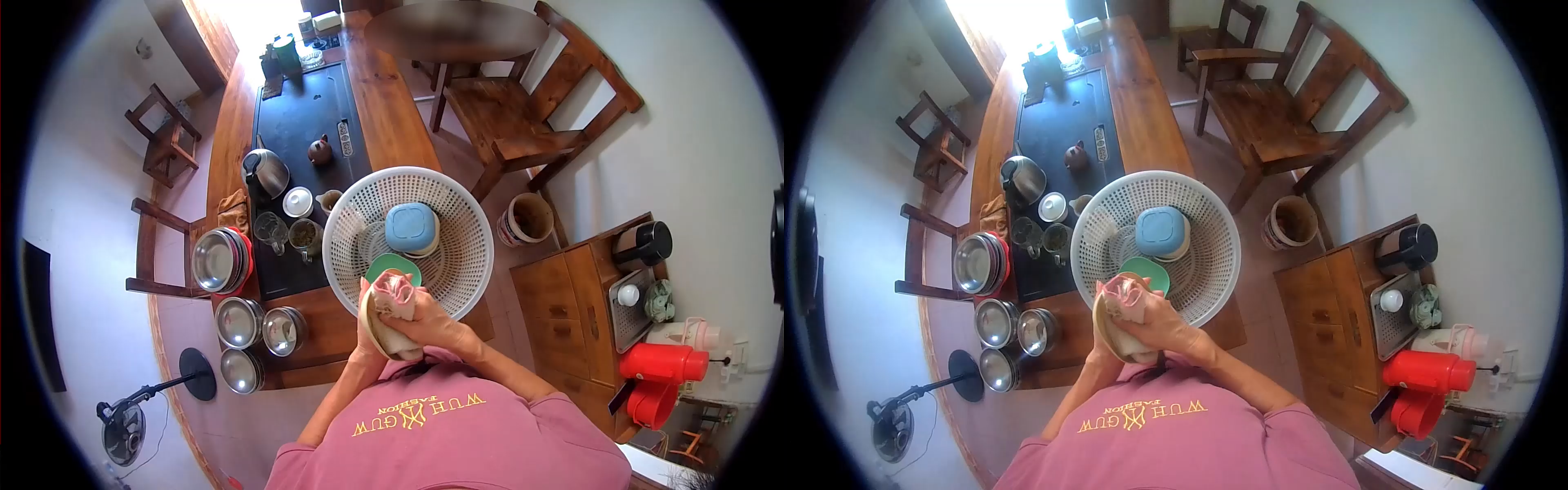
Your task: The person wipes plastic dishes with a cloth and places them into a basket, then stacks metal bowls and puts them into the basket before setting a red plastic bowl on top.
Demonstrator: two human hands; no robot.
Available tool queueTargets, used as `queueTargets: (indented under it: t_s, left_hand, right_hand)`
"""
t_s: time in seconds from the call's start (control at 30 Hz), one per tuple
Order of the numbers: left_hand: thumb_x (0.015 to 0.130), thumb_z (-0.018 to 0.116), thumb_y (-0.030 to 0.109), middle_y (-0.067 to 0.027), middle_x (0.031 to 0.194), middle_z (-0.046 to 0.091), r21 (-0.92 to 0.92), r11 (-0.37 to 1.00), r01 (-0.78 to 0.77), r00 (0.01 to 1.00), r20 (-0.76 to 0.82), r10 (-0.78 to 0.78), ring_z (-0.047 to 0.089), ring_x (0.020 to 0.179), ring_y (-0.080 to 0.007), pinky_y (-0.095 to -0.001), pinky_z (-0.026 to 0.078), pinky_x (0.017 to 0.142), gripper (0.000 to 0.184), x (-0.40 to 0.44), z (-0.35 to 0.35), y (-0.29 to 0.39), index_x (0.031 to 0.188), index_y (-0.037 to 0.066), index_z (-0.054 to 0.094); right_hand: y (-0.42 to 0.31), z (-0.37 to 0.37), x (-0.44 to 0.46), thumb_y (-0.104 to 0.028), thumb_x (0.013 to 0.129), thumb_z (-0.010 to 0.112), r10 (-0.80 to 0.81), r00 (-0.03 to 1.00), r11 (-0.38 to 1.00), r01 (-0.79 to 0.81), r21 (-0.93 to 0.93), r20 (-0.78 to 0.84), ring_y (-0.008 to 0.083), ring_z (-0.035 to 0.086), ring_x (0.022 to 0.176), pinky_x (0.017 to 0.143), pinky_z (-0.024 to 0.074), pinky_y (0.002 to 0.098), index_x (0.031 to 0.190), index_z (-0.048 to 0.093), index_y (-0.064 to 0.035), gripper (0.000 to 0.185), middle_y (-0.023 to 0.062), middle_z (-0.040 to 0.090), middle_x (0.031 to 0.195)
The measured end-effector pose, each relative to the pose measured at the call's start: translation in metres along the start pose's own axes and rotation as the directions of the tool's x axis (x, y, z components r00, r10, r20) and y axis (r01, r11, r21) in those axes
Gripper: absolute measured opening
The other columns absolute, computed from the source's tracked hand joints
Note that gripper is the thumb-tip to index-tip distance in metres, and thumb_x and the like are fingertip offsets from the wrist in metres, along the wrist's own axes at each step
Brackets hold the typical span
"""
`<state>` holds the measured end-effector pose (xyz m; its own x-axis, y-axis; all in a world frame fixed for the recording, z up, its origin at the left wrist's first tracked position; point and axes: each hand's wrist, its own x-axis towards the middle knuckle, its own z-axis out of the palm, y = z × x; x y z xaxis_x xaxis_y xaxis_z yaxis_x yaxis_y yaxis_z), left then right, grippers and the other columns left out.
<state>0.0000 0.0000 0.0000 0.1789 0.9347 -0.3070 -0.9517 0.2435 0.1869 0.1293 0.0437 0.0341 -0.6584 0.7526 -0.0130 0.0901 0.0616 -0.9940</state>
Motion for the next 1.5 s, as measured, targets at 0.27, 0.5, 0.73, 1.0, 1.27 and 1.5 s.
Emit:
queueTargets:
  t_s: [0.27,0.5,0.73,1.0,1.27,1.5]
  left_hand:
    - [0.102,0.028,0.060,-0.0087,0.136,0.054,0.327,0.932,-0.159,0.986,0.096,0.135,0.052,0.123,-0.0250,-0.0406,0.042,0.107,0.064,0.003,-0.004,-0.012,0.139,0.012,0.048]
    - [0.087,0.033,0.080,-0.0075,0.151,0.039,0.282,0.953,-0.112,0.993,0.002,0.116,0.038,0.138,-0.0268,-0.0442,0.030,0.114,0.093,-0.025,0.004,-0.005,0.152,0.012,0.031]
    - [0.091,0.041,0.071,-0.0073,0.150,0.039,0.500,0.862,-0.083,0.996,0.062,0.060,0.040,0.136,-0.0281,-0.0473,0.034,0.111,0.082,-0.036,-0.014,0.000,0.151,0.016,0.032]
    - [0.095,0.041,0.058,-0.0072,0.138,0.050,0.259,0.964,-0.063,0.993,-0.082,0.087,0.048,0.127,-0.0253,-0.0449,0.041,0.106,0.064,-0.020,-0.003,0.009,0.142,0.015,0.044]
    - [0.094,0.044,0.060,-0.0047,0.140,0.049,0.231,0.973,-0.025,0.983,-0.169,0.065,0.047,0.129,-0.0256,-0.0453,0.039,0.108,0.063,-0.018,0.017,-0.006,0.143,0.020,0.044]
    - [0.096,0.041,0.058,-0.0070,0.144,0.045,0.369,0.925,-0.091,0.985,-0.104,0.139,0.044,0.132,-0.0256,-0.0455,0.035,0.110,0.067,-0.017,0.001,-0.007,0.148,0.015,0.037]
  right_hand:
    - [0.023,0.000,0.014,-0.023,0.088,0.063,-0.409,0.865,0.809,0.196,-0.554,-0.291,0.0385,0.063,0.078,0.061,0.0539,0.0456,0.110,0.052,-0.0037,0.031,0.0164,0.057,0.096]
    - [0.016,0.002,0.011,-0.023,0.087,0.061,-0.334,0.884,0.759,0.046,-0.649,-0.328,0.0394,0.063,0.077,0.061,0.0545,0.0480,0.112,0.049,-0.0036,0.034,0.0170,0.056,0.097]
    - [0.017,0.002,0.009,-0.024,0.083,0.067,-0.280,0.909,0.798,0.042,-0.601,-0.309,0.0384,0.064,0.078,0.064,0.0546,0.0461,0.107,0.048,-0.0034,0.037,0.0156,0.057,0.093]
    - [0.001,0.011,-0.001,-0.021,0.082,0.069,-0.279,0.947,0.884,0.187,-0.429,-0.161,0.0382,0.063,0.078,0.066,0.0520,0.0461,0.099,0.052,-0.0033,0.030,0.0149,0.057,0.090]
    - [0.012,-0.001,0.016,-0.021,0.081,0.069,-0.452,0.846,0.775,0.217,-0.593,-0.282,0.0347,0.064,0.081,0.065,0.0544,0.0424,0.111,0.053,-0.0051,0.037,0.0139,0.056,0.092]
    - [0.024,-0.013,0.014,-0.024,0.079,0.070,-0.217,0.941,0.711,-0.028,-0.703,-0.258,0.0350,0.065,0.081,0.063,0.0556,0.0444,0.102,0.051,-0.0057,0.035,0.0146,0.053,0.096]
